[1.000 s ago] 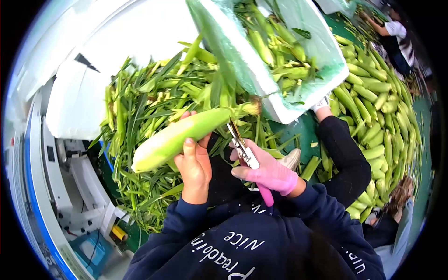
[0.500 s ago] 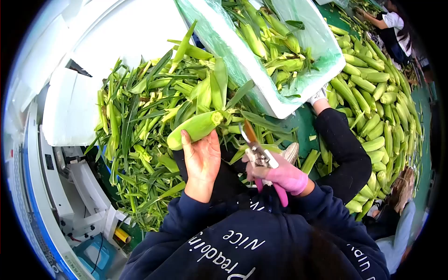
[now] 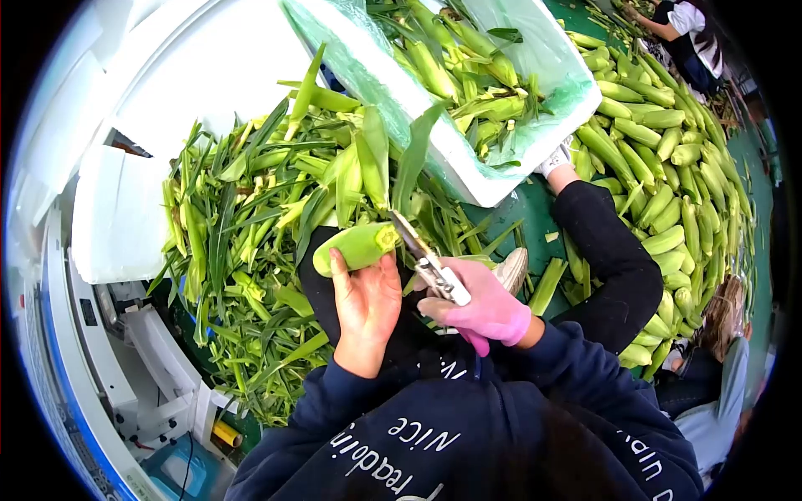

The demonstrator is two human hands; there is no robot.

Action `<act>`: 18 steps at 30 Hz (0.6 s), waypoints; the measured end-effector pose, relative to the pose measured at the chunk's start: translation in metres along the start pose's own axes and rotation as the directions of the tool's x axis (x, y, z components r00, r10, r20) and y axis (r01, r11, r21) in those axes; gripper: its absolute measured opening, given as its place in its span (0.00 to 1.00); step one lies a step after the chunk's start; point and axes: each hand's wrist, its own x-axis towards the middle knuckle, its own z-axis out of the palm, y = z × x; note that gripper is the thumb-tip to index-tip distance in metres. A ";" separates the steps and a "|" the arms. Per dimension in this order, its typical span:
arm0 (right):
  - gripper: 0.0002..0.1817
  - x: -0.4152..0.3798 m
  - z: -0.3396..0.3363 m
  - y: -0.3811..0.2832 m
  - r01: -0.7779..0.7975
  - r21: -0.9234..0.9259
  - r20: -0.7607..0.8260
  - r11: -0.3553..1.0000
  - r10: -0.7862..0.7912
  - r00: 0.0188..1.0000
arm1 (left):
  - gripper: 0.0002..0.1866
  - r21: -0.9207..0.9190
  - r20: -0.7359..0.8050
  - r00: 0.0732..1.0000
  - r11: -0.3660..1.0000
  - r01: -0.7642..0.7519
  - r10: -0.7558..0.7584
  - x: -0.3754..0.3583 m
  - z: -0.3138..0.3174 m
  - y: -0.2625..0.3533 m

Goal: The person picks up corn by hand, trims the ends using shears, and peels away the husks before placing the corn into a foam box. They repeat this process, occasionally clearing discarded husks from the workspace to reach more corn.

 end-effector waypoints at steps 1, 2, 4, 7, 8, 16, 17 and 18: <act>0.20 -0.008 -0.001 -0.001 -0.074 0.073 0.015 0.995 0.073 0.997 | 0.26 0.005 -0.023 1.000 1.000 0.020 -0.020 0.001 0.000 -0.001; 0.21 -0.015 -0.005 -0.005 -0.141 0.141 0.028 0.980 0.138 0.990 | 0.26 0.009 -0.037 0.998 0.999 0.046 -0.046 0.004 0.001 -0.003; 0.24 -0.020 -0.011 0.014 -0.056 0.507 0.084 0.860 0.015 0.996 | 0.24 0.126 -0.129 0.990 0.991 -0.043 0.059 0.008 -0.002 -0.011; 0.37 -0.033 -0.030 0.062 0.066 0.762 0.069 0.644 -0.183 0.981 | 0.22 0.264 -0.114 0.992 0.961 0.085 -0.056 0.009 -0.014 -0.023; 0.36 -0.047 -0.036 0.065 0.031 0.793 0.081 0.608 -0.156 0.984 | 0.21 0.318 -0.129 0.988 0.940 0.120 -0.083 0.005 -0.015 -0.029; 0.23 -0.128 -0.033 0.094 -0.097 0.637 0.036 0.765 0.096 0.995 | 0.23 0.223 -0.237 0.814 0.786 0.576 -0.530 0.023 -0.030 -0.058; 0.21 -0.130 -0.035 0.100 -0.098 0.648 0.025 0.755 0.108 0.994 | 0.22 0.251 -0.268 0.800 0.763 0.596 -0.537 0.026 -0.030 -0.062; 0.20 -0.137 -0.039 0.099 -0.098 0.663 0.024 0.743 0.110 0.994 | 0.21 0.286 -0.315 0.790 0.741 0.607 -0.526 0.020 -0.013 -0.072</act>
